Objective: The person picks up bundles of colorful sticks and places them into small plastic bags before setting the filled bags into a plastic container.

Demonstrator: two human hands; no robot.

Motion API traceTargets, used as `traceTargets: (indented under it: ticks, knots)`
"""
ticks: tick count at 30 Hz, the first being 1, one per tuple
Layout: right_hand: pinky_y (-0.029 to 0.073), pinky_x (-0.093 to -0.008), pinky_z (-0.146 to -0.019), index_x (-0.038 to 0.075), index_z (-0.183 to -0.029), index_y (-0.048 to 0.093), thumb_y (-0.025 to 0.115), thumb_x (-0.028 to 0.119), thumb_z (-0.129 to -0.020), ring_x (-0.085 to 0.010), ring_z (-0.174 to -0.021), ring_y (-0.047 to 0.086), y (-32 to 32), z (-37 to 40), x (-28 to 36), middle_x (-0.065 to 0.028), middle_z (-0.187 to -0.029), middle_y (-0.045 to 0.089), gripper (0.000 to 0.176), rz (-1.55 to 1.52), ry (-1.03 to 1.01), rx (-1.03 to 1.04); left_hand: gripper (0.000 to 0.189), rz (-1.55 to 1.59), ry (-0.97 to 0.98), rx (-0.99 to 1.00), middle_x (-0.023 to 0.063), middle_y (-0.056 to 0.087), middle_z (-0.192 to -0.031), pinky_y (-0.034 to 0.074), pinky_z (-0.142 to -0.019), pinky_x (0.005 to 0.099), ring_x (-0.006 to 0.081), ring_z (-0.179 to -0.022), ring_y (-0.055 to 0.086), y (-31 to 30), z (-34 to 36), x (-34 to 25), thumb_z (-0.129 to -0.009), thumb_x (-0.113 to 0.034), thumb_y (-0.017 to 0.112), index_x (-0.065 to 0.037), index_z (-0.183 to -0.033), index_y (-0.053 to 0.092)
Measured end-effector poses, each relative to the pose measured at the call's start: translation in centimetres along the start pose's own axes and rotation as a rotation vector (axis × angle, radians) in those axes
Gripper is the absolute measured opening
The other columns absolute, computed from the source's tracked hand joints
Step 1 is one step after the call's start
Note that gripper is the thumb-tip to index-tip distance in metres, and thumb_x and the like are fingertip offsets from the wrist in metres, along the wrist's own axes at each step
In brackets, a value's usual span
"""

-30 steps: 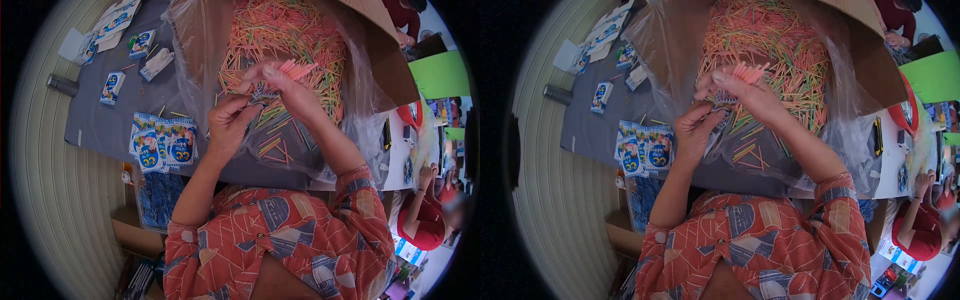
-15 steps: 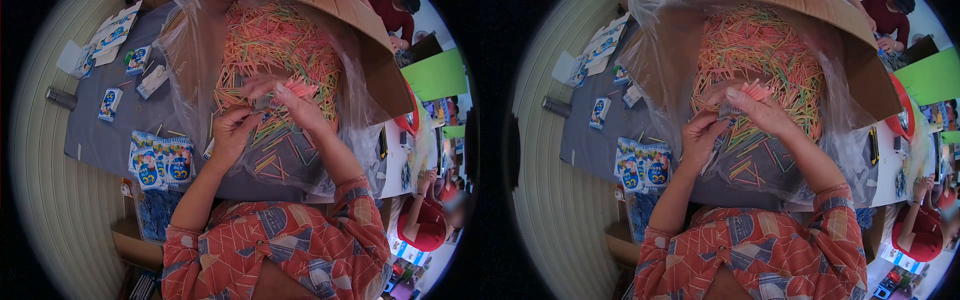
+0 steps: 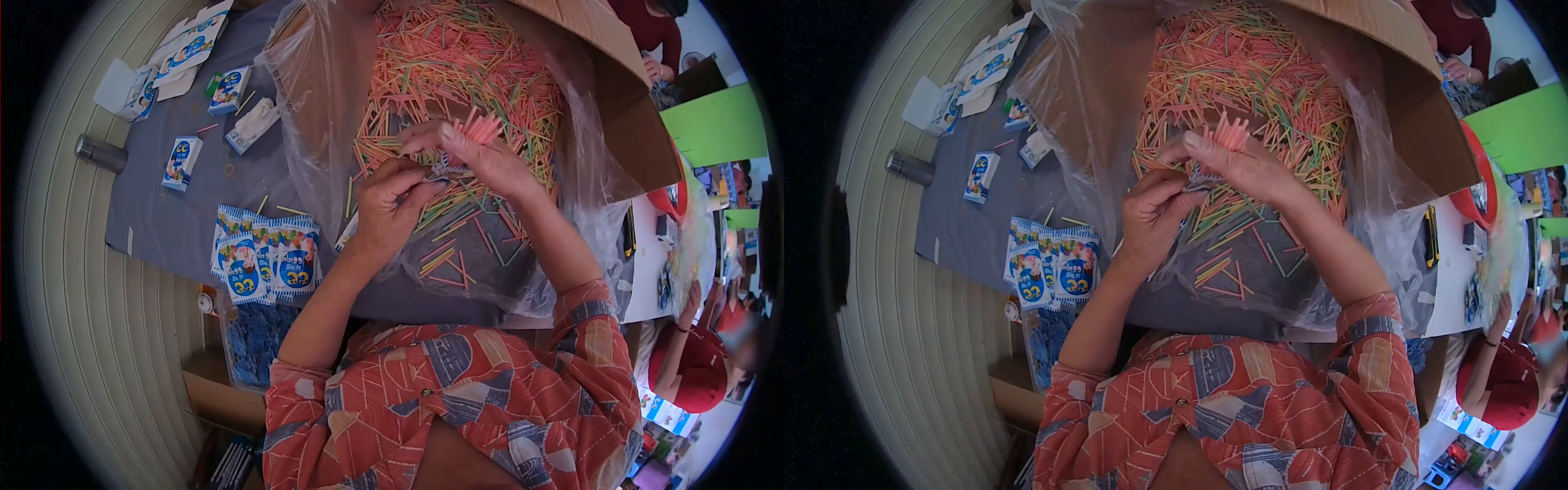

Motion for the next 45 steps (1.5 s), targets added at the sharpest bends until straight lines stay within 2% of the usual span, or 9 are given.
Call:
traceTargets:
  ticks: [14,21,27,29,32,34,38,40,45]
  knots:
    - [0.045,-0.0339,-0.098,0.002,-0.124,0.064,0.046,0.049,-0.099,-0.0190,-0.112,0.060,3.8,-0.3,0.0,-0.0094,-0.120,0.066,0.056,-0.079,-0.147,0.055,0.028,0.511,-0.235,0.012,0.0077,0.064,-0.111,0.049,-0.087,0.0265,0.0131,-0.102,0.061,-0.6,2.2,0.1,-0.091,0.001,0.066,0.002,-0.119,0.063]
    - [0.045,-0.0314,-0.092,0.001,-0.118,0.066,0.049,0.038,-0.100,-0.0158,-0.102,0.062,1.0,-1.3,0.1,-0.0065,-0.115,0.068,0.044,-0.208,-0.219,-0.334,0.025,0.255,-0.248,-0.092,0.0085,0.067,-0.107,0.049,-0.086,0.0276,0.0147,-0.098,0.063,-2.4,4.0,-0.4,-0.093,0.002,0.060,0.002,-0.118,0.063]
    - [0.049,-0.0282,-0.084,0.003,-0.110,0.069,0.074,0.005,-0.084,-0.0099,-0.095,0.061,4.4,1.3,-1.6,-0.0048,-0.103,0.069,0.027,0.137,-0.173,0.037,0.028,-0.153,-0.150,-0.049,0.0131,0.064,-0.094,0.048,-0.075,0.0313,0.0235,-0.081,0.063,-5.0,5.4,-3.0,-0.088,0.006,0.059,0.004,-0.116,0.063]
    - [0.049,-0.0273,-0.076,0.001,-0.104,0.071,0.076,0.008,-0.084,-0.0083,-0.084,0.061,3.6,1.0,-2.0,-0.0026,-0.091,0.069,0.021,-0.053,-0.050,0.138,0.024,-0.393,-0.149,-0.062,0.0143,0.064,-0.093,0.046,-0.076,0.0321,0.0242,-0.082,0.060,-6.7,7.1,-5.4,-0.090,0.005,0.057,0.003,-0.113,0.063]
    - [0.052,-0.0301,-0.073,-0.001,-0.098,0.071,0.071,0.027,-0.090,-0.0133,-0.078,0.065,-3.7,-4.0,-4.1,-0.0033,-0.080,0.070,0.029,0.224,-0.087,-0.264,0.022,-0.738,-0.167,-0.125,0.0149,0.063,-0.097,0.044,-0.082,0.0352,0.0258,-0.091,0.057,-9.6,9.3,-7.0,-0.091,0.002,0.058,0.002,-0.112,0.064]
    - [0.053,-0.0345,-0.073,0.004,-0.102,0.073,0.073,0.044,-0.083,-0.0237,-0.082,0.069,-7.0,-6.8,-4.5,-0.0102,-0.080,0.071,0.044,0.949,0.151,-0.361,0.027,-1.226,-0.150,-0.155,0.0146,0.059,-0.102,0.040,-0.085,0.0433,0.0337,-0.096,0.050,-10.2,9.5,-7.4,-0.088,-0.001,0.064,0.001,-0.114,0.065]
    - [0.050,-0.0458,-0.080,0.006,-0.107,0.071,0.074,0.058,-0.076,-0.0327,-0.085,0.068,-5.3,-8.8,-4.4,-0.0151,-0.082,0.071,0.061,1.331,0.161,-0.420,0.029,-1.331,-0.112,-0.270,0.0130,0.059,-0.104,0.040,-0.085,0.0448,0.0332,-0.096,0.051,-9.5,8.9,-7.5,-0.086,-0.002,0.065,-0.001,-0.115,0.065]
    - [0.035,-0.0619,-0.095,0.001,-0.100,0.070,0.071,0.066,-0.074,-0.0397,-0.125,0.047,-3.4,-8.7,-3.2,-0.0246,-0.127,0.056,0.069,1.348,0.306,-0.367,0.032,-1.240,0.029,-0.154,0.0111,0.058,-0.107,0.040,-0.084,0.0448,0.0319,-0.096,0.051,-8.2,8.2,-8.1,-0.083,-0.005,0.070,-0.002,-0.114,0.065]
    - [0.035,-0.0592,-0.101,0.003,-0.104,0.070,0.071,0.061,-0.075,-0.0372,-0.127,0.048,-3.8,-10.9,-5.9,-0.0205,-0.126,0.058,0.065,1.357,0.397,-0.332,0.036,-0.967,-0.024,0.214,0.0104,0.055,-0.106,0.042,-0.079,0.0433,0.0298,-0.094,0.053,-4.0,6.7,-4.7,-0.077,-0.016,0.074,-0.002,-0.109,0.065]
Point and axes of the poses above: each hand's wrist, its own z-axis away from the middle knuckle, its own y-axis out of the palm, x = y × z, the point moved 2 cm from there along -z, towards the middle knuckle
